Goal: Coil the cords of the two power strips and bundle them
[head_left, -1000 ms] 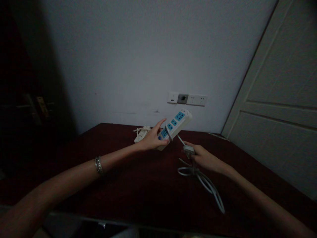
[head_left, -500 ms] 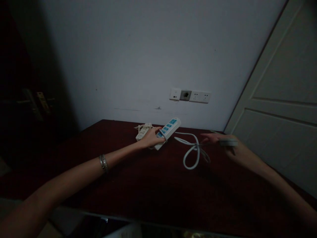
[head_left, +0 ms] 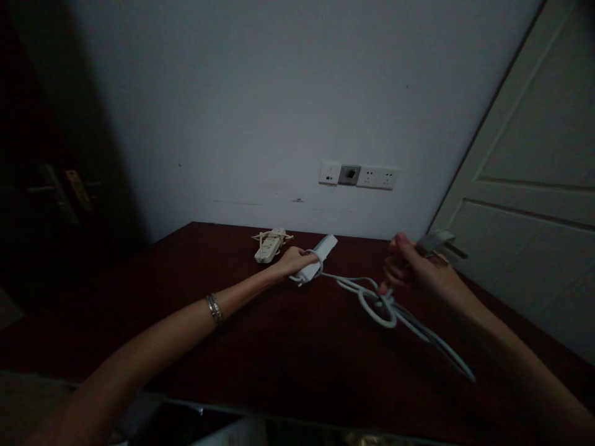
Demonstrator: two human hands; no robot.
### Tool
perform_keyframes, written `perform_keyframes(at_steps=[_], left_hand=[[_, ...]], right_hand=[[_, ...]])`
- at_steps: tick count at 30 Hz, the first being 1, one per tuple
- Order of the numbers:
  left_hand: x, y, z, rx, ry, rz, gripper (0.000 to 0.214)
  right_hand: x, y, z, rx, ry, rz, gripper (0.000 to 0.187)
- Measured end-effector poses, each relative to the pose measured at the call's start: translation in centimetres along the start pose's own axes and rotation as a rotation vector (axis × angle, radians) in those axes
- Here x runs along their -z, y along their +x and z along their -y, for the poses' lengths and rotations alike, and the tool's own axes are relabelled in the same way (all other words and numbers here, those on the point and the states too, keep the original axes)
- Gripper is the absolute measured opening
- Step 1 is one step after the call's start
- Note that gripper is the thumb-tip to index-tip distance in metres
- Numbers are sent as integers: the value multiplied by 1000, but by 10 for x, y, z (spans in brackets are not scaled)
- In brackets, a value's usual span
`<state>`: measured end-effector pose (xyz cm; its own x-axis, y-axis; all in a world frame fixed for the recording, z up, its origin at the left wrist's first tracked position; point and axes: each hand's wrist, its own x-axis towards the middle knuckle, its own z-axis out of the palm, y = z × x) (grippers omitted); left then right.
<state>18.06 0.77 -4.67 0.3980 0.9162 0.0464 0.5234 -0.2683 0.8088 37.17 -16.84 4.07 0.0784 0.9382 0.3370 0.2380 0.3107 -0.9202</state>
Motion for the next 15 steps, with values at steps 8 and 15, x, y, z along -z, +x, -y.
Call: perform_keyframes(at_steps=[8,15], left_hand=[[-21,-6,5,-34,176,-58,44],[-29,-18,9,-15,313,-53,50]], right_hand=[[-28,21,-19,-190,286,25,35],[-32,30,-52,-257,405,-141,29]])
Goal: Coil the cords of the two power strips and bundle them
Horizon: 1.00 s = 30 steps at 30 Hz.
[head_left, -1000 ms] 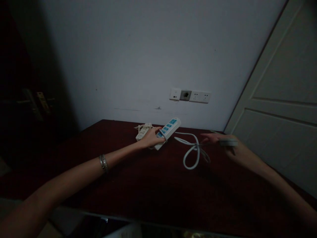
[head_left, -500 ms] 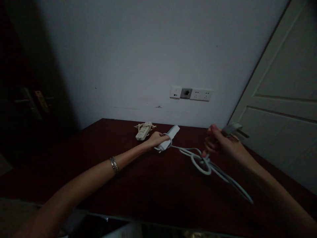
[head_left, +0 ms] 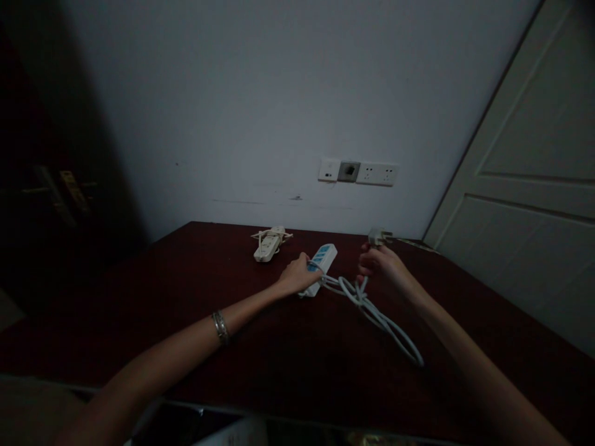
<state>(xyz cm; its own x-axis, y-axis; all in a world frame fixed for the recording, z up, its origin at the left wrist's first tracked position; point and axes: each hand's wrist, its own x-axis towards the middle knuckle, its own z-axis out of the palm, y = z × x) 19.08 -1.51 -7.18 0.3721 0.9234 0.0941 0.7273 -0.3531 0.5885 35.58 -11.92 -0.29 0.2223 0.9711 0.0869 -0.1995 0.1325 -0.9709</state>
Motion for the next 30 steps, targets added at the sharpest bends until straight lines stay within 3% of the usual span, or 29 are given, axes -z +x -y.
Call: perform_keyframes(at_steps=[5,13,20,30], left_hand=[[-1,-9,3,-34,25,54,52],[-7,-19,-6,-80,157,136,58],[1,-20,-12,-226,199,165,51],[25,-5,-3,-504,-12,249,27]], right_hand=[[11,4,0,-52,160,-13,20],[29,14,-4,126,286,-100,24],[27,14,-14,262,232,-111,24],[35,22,-20,351,-44,-152,33]])
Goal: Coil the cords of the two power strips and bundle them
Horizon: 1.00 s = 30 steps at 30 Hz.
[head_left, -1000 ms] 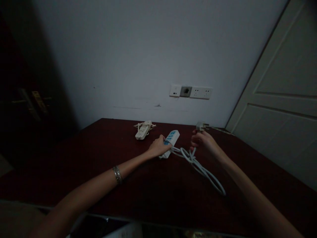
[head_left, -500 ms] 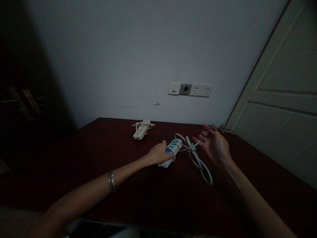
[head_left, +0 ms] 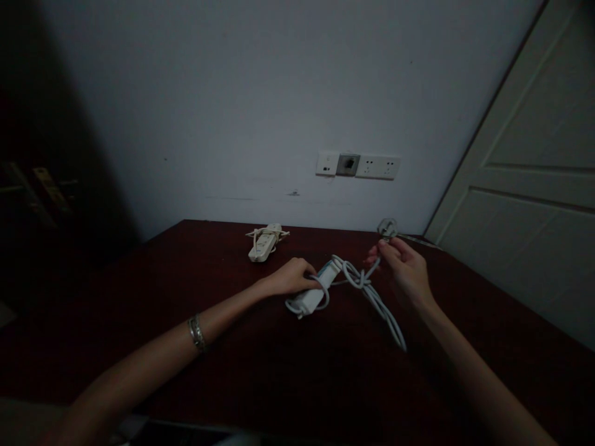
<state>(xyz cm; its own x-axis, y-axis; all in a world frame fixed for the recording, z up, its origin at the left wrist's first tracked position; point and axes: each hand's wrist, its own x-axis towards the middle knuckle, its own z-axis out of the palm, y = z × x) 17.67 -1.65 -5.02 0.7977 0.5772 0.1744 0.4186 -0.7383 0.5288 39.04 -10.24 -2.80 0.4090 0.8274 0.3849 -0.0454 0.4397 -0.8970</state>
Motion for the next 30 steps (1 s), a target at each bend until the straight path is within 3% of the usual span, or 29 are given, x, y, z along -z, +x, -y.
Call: perform_keyframes(at_steps=[6,13,19,25,30], left_hand=[[1,6,3,-151,-110,-31,21],[-15,28,7,-127,-180,170,24],[-15,44,3,-112,-176,192,17],[-17,49,-6,-32,-104,115,19],[-20,57,-12,-71,-23,67,18]], right_hand=[[1,-1,-3,-34,7,15,39],[19,-2,-5,-74,-144,12,34],[29,-1,-4,-104,-143,64,28],[32,-3,7,-273,0,281,25],[42,-15,15,-397,-268,631,28]])
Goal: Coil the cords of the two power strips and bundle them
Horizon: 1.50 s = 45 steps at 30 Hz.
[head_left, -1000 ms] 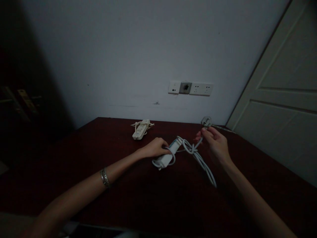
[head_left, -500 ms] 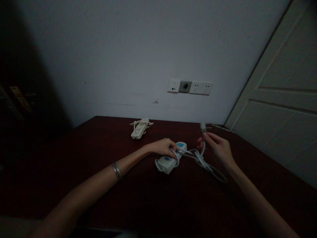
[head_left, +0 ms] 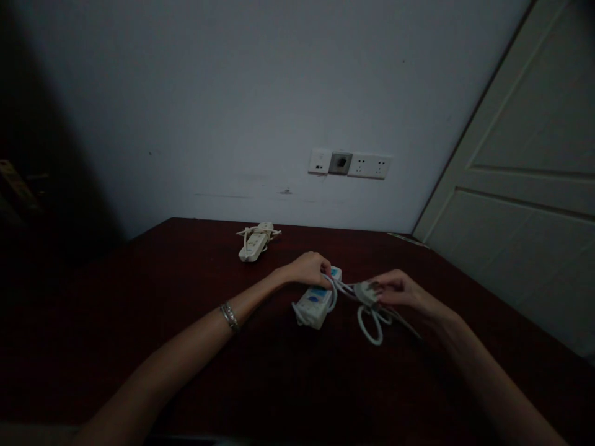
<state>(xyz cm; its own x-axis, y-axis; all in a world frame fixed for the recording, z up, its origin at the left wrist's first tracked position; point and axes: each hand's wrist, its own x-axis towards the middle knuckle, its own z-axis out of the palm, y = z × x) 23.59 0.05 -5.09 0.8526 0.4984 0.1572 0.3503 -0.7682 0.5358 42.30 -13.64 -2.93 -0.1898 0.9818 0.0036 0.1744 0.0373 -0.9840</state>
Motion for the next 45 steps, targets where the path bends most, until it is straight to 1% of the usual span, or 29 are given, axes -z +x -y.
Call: perform_keyframes(at_steps=[2,4,6,8,10,12,14,16,19,21,23,25,26,28,31,33,35,40,42,45], left_hand=[[0,2,-1,-11,-7,6,28],[0,2,-1,1,-52,30,41],[0,2,1,15,-126,68,49],[-1,3,7,7,-231,110,52],[-2,3,14,-12,-369,157,56],[-4,3,22,-32,-515,197,56],[-6,3,30,-52,-634,214,52],[-9,2,38,-77,-679,180,42],[-12,1,48,-114,-579,52,18],[-14,0,53,-124,-527,-2,13],[-14,-1,55,-121,-546,3,11],[-13,-3,53,-111,-558,17,11],[-12,-4,50,-106,-537,9,11],[-10,-6,44,-86,-412,-59,12],[-6,-11,34,-55,-70,-196,12],[-2,-14,31,-50,133,-234,12],[3,-17,31,-58,273,-221,14],[18,-25,35,-43,592,-133,22],[25,-27,37,-23,673,-113,24],[32,-29,41,-5,722,-75,23]], right_hand=[[-9,-4,-1,-31,-131,64,27],[-22,-4,-3,-13,-194,60,25],[-34,-2,-7,27,-210,10,26],[-43,1,-15,76,-227,-83,28],[-47,5,-23,118,-268,-171,28],[-49,8,-30,145,-326,-227,28],[-52,12,-36,160,-402,-269,27],[-54,16,-41,165,-480,-313,25],[-58,22,-46,136,-554,-371,23],[-59,26,-50,116,-584,-414,22],[-57,31,-53,127,-607,-457,22],[-53,36,-55,149,-605,-480,26],[-50,38,-55,161,-600,-479,30],[-45,43,-54,184,-619,-452,34],[-38,50,-49,223,-707,-408,27],[-35,55,-45,244,-742,-381,24],[-32,60,-42,272,-772,-352,22],[-33,78,-38,306,-846,-302,19],[-36,85,-37,320,-858,-286,18],[-40,94,-35,332,-852,-271,16]])
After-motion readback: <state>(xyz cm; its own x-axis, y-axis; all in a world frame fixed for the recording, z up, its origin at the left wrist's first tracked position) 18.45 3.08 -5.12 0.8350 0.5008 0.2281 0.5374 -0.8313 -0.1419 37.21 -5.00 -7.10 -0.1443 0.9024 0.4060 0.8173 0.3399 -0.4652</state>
